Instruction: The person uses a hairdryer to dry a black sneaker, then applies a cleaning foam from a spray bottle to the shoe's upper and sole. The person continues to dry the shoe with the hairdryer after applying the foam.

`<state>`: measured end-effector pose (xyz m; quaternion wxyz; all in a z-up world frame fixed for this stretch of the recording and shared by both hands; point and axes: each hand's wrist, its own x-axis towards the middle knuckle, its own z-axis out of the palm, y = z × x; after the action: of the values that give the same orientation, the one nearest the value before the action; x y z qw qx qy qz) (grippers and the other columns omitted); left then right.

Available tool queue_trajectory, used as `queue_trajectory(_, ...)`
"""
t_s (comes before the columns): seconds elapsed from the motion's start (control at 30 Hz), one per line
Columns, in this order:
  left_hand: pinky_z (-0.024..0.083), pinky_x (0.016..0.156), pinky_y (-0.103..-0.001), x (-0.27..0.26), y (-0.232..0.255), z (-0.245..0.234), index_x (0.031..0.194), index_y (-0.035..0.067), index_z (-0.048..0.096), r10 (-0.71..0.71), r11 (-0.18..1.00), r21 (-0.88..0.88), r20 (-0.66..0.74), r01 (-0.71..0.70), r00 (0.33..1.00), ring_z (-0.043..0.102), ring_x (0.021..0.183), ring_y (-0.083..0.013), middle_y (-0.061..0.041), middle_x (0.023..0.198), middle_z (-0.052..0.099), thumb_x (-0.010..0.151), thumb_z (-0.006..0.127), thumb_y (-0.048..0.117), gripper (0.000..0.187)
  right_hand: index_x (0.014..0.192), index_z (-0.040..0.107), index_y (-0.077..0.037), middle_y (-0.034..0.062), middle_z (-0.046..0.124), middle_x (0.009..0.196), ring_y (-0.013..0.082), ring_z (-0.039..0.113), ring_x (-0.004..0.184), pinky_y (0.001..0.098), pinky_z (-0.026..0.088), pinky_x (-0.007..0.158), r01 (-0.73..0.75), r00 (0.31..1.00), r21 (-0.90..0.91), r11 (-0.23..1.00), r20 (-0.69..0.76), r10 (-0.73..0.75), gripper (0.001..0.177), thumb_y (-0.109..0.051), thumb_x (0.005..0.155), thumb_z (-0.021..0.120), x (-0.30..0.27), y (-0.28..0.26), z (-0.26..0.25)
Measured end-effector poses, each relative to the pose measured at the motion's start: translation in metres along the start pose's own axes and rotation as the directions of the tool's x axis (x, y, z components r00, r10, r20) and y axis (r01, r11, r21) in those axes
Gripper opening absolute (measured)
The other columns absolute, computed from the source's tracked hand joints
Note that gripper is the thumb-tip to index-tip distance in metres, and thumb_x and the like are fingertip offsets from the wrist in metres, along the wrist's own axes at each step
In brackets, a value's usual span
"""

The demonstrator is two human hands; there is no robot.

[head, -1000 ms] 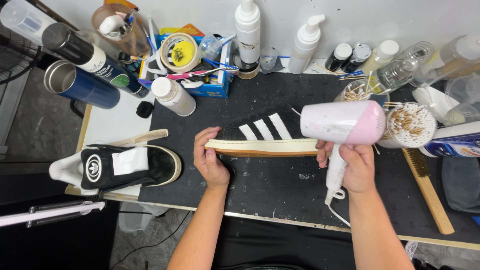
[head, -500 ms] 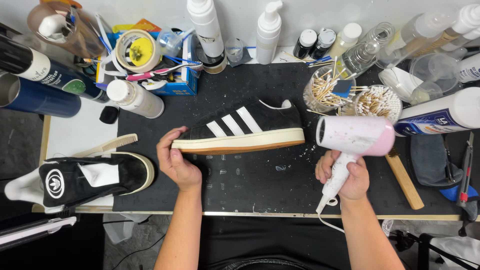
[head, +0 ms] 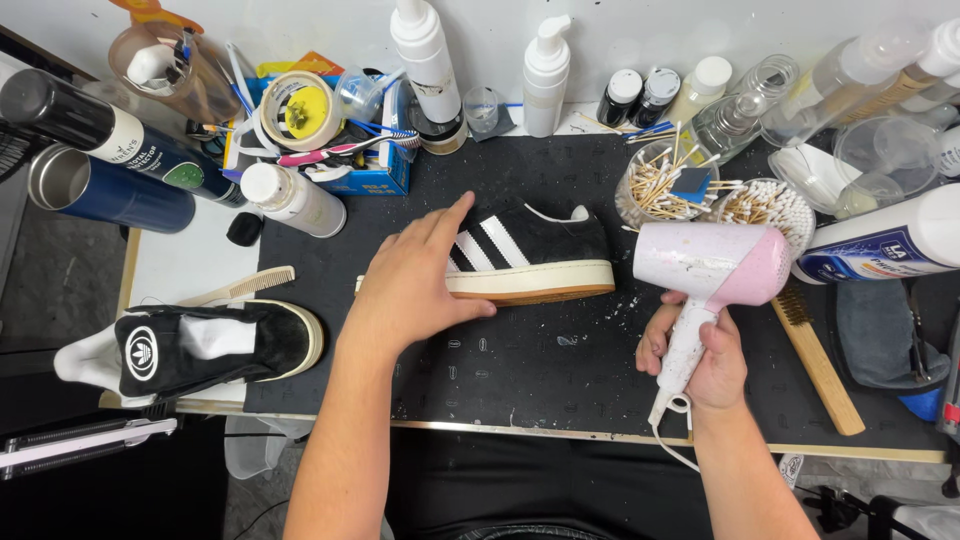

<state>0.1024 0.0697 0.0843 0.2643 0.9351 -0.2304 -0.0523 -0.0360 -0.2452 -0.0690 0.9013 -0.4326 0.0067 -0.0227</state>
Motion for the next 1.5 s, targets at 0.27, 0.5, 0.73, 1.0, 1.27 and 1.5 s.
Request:
queue_trajectory(0.27, 0.047, 0.097, -0.046, -0.011, 0.0, 0.01, 0.147, 0.012, 0.048, -0.016, 1.0, 0.016, -0.123, 0.018, 0.992, 0.06, 0.117, -0.0333, -0.012, 0.132, 0.061, 0.043, 0.098, 0.037, 0.118, 0.139, 0.047, -0.002, 0.0138, 0.052, 0.065, 0.0202, 0.052, 0.042, 0.0369, 0.047, 0.047, -0.003, 0.996, 0.03, 1.0, 0.091, 0.0, 0.064, -0.053, 0.102, 0.058, 0.002, -0.003, 0.004)
queue_trajectory(0.5, 0.045, 0.099, -0.046, -0.024, -0.004, 0.014, 0.147, 0.008, 0.047, -0.077, 0.997, -0.027, -0.235, 0.073, 0.969, 0.057, 0.121, -0.0341, -0.012, 0.133, 0.059, 0.045, 0.098, 0.036, 0.118, 0.141, 0.048, 0.0, 0.0131, 0.052, 0.067, 0.0194, 0.052, 0.045, 0.0363, 0.047, 0.051, 0.034, 0.994, 0.04, 0.999, 0.099, -0.037, 0.062, -0.046, 0.101, 0.062, 0.001, 0.002, 0.0)
queue_trajectory(0.73, 0.039, 0.108, -0.048, -0.031, 0.004, 0.023, 0.151, 0.009, 0.046, 0.087, 0.988, 0.151, -0.32, -0.04, 0.944, 0.052, 0.13, -0.0323, -0.012, 0.142, 0.054, 0.058, 0.095, 0.027, 0.106, 0.14, 0.048, 0.0, 0.0134, 0.055, 0.071, 0.0199, 0.056, 0.049, 0.0377, 0.049, 0.056, 0.048, 0.991, -0.021, 0.999, 0.122, -0.046, 0.055, -0.021, 0.093, 0.068, 0.001, 0.002, -0.003)
queue_trajectory(1.0, 0.046, 0.101, -0.046, -0.034, -0.012, 0.015, 0.154, 0.007, 0.037, 0.046, 0.999, 0.012, -0.271, -0.045, 0.961, 0.056, 0.128, -0.0345, -0.016, 0.137, 0.06, 0.062, 0.094, 0.031, 0.111, 0.141, 0.049, 0.002, 0.0136, 0.056, 0.072, 0.0215, 0.057, 0.05, 0.0392, 0.049, 0.057, 0.018, 0.991, 0.026, 0.999, 0.13, -0.021, 0.057, -0.019, 0.092, 0.068, 0.004, 0.003, -0.005)
queue_trajectory(1.27, 0.051, 0.094, -0.045, -0.018, -0.031, 0.0, 0.157, 0.013, 0.032, -0.018, 0.994, -0.112, -0.111, 0.005, 0.994, 0.065, 0.112, -0.0374, -0.016, 0.124, 0.068, 0.059, 0.096, 0.035, 0.119, 0.14, 0.052, 0.0, 0.013, 0.055, 0.068, 0.0217, 0.055, 0.051, 0.0398, 0.047, 0.06, 0.005, 0.991, 0.127, 0.992, 0.132, -0.022, 0.054, -0.023, 0.094, 0.07, 0.008, 0.004, -0.015)
queue_trajectory(1.5, 0.051, 0.097, -0.043, -0.035, -0.021, 0.0, 0.155, 0.016, 0.037, 0.041, 0.977, -0.211, 0.015, -0.037, 0.999, 0.064, 0.117, -0.036, -0.014, 0.133, 0.066, 0.057, 0.094, 0.032, 0.115, 0.139, 0.053, -0.002, 0.012, 0.055, 0.067, 0.0209, 0.055, 0.051, 0.0394, 0.045, 0.06, -0.008, 0.988, 0.17, 0.985, 0.153, -0.019, 0.053, -0.024, 0.094, 0.069, 0.009, 0.004, -0.022)
